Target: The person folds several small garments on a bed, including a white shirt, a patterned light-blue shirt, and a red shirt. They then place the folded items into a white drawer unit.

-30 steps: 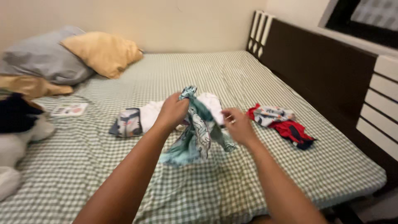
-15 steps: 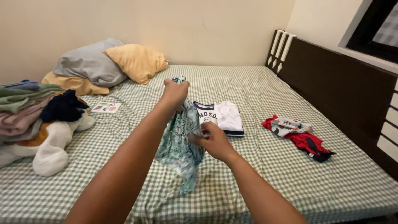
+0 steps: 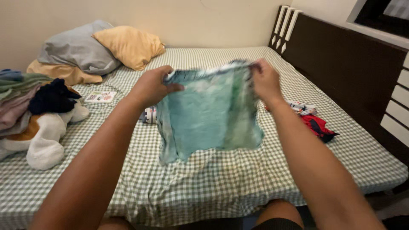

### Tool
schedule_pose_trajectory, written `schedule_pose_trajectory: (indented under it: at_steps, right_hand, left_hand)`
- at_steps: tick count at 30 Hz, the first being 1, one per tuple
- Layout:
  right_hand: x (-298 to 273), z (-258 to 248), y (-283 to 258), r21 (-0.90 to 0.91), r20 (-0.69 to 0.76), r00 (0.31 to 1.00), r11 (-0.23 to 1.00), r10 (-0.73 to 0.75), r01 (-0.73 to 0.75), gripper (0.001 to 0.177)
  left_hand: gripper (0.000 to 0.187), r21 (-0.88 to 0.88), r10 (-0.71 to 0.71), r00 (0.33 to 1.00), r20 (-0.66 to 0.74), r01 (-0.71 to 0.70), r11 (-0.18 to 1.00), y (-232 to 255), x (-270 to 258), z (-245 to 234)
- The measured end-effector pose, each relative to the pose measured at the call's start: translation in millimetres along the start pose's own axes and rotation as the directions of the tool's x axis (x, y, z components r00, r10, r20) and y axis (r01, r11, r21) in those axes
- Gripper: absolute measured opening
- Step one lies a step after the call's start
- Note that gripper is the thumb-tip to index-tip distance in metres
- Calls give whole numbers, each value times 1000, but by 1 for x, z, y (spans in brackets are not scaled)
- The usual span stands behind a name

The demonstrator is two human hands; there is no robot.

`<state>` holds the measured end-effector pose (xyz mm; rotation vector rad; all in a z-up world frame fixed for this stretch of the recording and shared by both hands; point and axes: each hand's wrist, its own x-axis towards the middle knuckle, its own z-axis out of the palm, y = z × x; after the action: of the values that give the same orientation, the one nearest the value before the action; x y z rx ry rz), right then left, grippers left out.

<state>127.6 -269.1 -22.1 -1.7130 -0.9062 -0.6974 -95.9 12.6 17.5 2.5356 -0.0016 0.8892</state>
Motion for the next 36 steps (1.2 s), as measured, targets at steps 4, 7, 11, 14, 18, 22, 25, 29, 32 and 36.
schedule_pose_trajectory:
  at_steps: [4,7,11,14,18,22,25,29,32,36]
  right_hand:
    - [-11,-37,-27,-45,16,1000,999,1,0,20]
    - [-29,-57,-39,-184,66,998,983,0,12,27]
    - [-41,-73,-62,-147,106,994,989,1,15,22]
    - [-39,-77,-70,-160,154,987,987,43,-18,21]
    - [-37,-57,-44,-305,282,938,946,203,-113,31]
    - [-29,2,23,-474,300,916,875,268,-100,43]
    - [-34,54,91,-462,256,895,859,365,-219,48]
    - [-95,105,162,-493,483,589,757,648,-428,60]
    - [-161,121,181,-450,550,673,854,495,-261,49]
    - [-207,120,173,-526,400,721,786,565,-324,34]
  left_hand:
    - [35,-53,-96,995,40,98,994,23,-16,-22]
    - [34,-100,-54,998,38,57,993,38,-33,-37]
    - [35,-79,-142,987,79,148,986,50,-45,-56]
    - [36,-83,-137,989,60,142,986,44,-47,-61]
    - [41,58,-225,973,40,223,973,8,-41,-40]
    - [41,224,-206,978,-43,210,952,-62,-16,24]
    - [44,117,-313,945,-96,323,939,-126,6,106]
    - [61,92,-346,938,-7,345,934,-171,-38,223]
    - [52,-33,-515,849,120,522,852,-166,-102,281]
    - [35,-6,-458,887,65,459,888,-154,-137,301]
